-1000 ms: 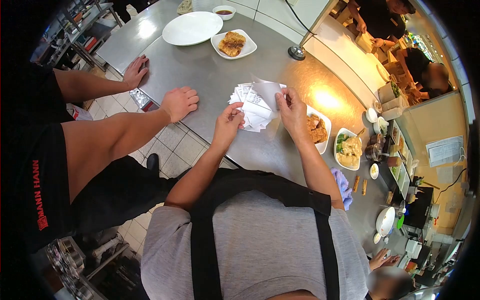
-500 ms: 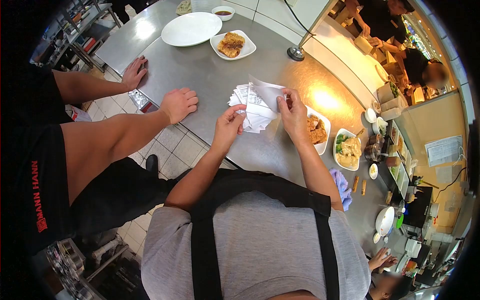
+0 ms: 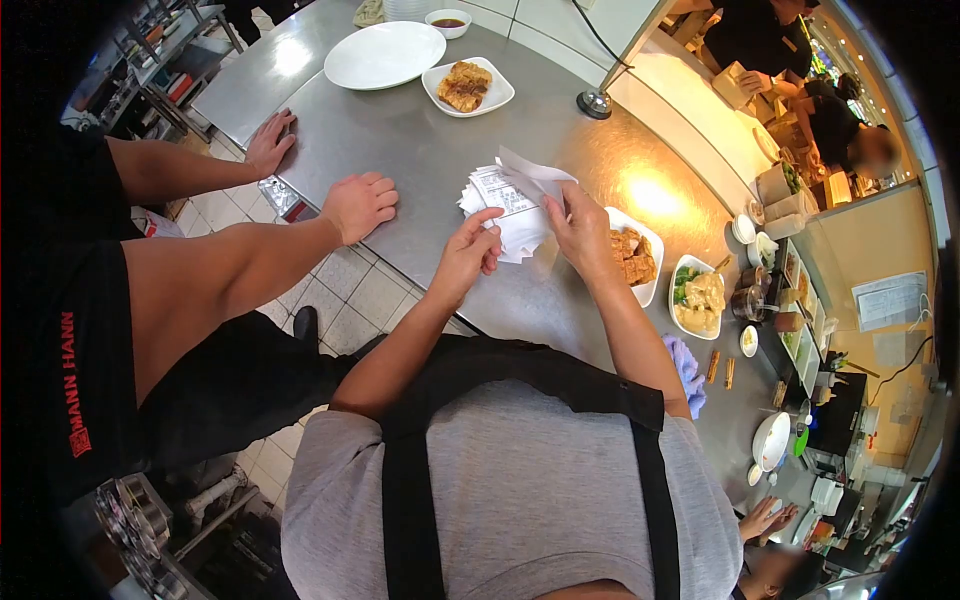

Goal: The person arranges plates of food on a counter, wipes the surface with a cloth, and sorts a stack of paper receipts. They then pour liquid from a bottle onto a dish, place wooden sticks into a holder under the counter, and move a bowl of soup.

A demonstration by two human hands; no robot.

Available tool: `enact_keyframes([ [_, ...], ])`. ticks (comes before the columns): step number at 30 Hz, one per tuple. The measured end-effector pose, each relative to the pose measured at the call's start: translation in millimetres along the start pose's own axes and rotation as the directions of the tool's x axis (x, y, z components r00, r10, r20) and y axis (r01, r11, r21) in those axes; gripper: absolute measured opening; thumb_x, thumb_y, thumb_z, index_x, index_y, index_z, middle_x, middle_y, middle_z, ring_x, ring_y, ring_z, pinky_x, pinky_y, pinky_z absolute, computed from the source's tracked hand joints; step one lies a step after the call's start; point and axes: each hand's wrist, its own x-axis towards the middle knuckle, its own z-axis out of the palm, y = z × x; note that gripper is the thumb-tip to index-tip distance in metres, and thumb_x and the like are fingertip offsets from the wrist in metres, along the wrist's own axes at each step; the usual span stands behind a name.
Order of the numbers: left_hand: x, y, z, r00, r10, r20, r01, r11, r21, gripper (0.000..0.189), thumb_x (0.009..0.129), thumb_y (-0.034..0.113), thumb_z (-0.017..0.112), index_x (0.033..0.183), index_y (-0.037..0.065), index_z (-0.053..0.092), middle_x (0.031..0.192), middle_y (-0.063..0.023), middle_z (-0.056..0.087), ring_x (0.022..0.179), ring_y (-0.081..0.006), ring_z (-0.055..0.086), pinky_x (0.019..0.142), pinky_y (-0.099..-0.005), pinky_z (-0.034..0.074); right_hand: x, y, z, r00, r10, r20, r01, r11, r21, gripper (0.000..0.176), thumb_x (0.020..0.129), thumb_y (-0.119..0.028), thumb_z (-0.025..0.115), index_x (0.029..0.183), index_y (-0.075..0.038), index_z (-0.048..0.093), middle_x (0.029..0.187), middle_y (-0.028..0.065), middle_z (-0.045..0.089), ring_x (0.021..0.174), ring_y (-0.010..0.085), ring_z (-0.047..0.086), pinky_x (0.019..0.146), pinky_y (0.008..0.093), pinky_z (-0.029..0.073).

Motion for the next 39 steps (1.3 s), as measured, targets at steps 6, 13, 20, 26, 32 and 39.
enact_keyframes([
  [6,-4,-5,-3,0.997,-0.012,-0.070,0.010,1.000,-0.022,0.037,0.094,0.018,0.053,0.130,0.009,0.045,0.079,-0.0002,0.056,0.062,-0.0078,0.051,0.056,-0.0220,0.042,0,-8,2,0.998,-0.016,-0.056,0.021,0.994,0.104,0.038,0.087,-0.007,0.061,0.123,-0.013,0.054,0.096,0.0166,0.064,0.078,0.0251,0.065,0.068,0.0339,0.051],
  [13,-2,-13,-7,0.997,-0.011,-0.072,0.008,0.999,-0.034,0.040,0.093,0.017,0.054,0.131,0.009,0.043,0.080,-0.0013,0.057,0.065,-0.0084,0.054,0.058,-0.0225,0.043,-2,0,5,0.991,-0.135,0.025,0.135,0.991,-0.017,0.042,0.084,0.003,0.057,0.121,-0.017,0.058,0.093,0.0156,0.062,0.079,0.0284,0.064,0.068,0.0345,0.051],
  [20,-2,-12,-8,0.996,-0.031,-0.084,0.029,0.999,-0.020,0.040,0.093,0.017,0.054,0.131,0.010,0.043,0.081,-0.0012,0.057,0.066,-0.0082,0.054,0.059,-0.0222,0.044,-6,6,6,0.986,-0.163,0.046,0.163,0.987,-0.009,0.035,0.074,0.003,0.060,0.104,-0.014,0.067,0.100,0.0176,0.061,0.082,0.0343,0.064,0.070,0.0399,0.053],
  [26,0,-13,-11,0.997,-0.020,-0.075,0.019,1.000,-0.007,0.041,0.093,0.017,0.055,0.131,0.010,0.042,0.081,-0.0011,0.058,0.066,-0.0082,0.054,0.059,-0.0220,0.043,-8,3,9,0.985,-0.164,0.051,0.167,0.984,-0.058,0.033,0.074,0.004,0.059,0.102,-0.009,0.068,0.098,0.0181,0.061,0.086,0.0359,0.062,0.075,0.0418,0.050],
  [32,2,-14,-15,0.997,-0.026,-0.078,0.023,0.999,-0.036,0.041,0.093,0.017,0.056,0.131,0.010,0.042,0.082,-0.0015,0.058,0.066,-0.0082,0.055,0.059,-0.0222,0.044,-8,3,16,0.980,-0.198,0.017,0.199,0.979,-0.043,0.032,0.075,0.004,0.057,0.103,-0.008,0.067,0.097,0.0191,0.061,0.086,0.0371,0.060,0.076,0.0426,0.048],
  [39,0,-12,-15,0.998,0.001,-0.064,-0.003,1.000,-0.024,0.041,0.093,0.016,0.055,0.132,0.010,0.042,0.084,-0.0025,0.059,0.069,-0.0087,0.056,0.061,-0.0223,0.045,-7,3,17,0.972,-0.232,0.041,0.235,0.968,-0.084,0.026,0.076,0.000,0.060,0.101,-0.006,0.066,0.096,0.0190,0.062,0.087,0.0363,0.060,0.078,0.0432,0.047],
])
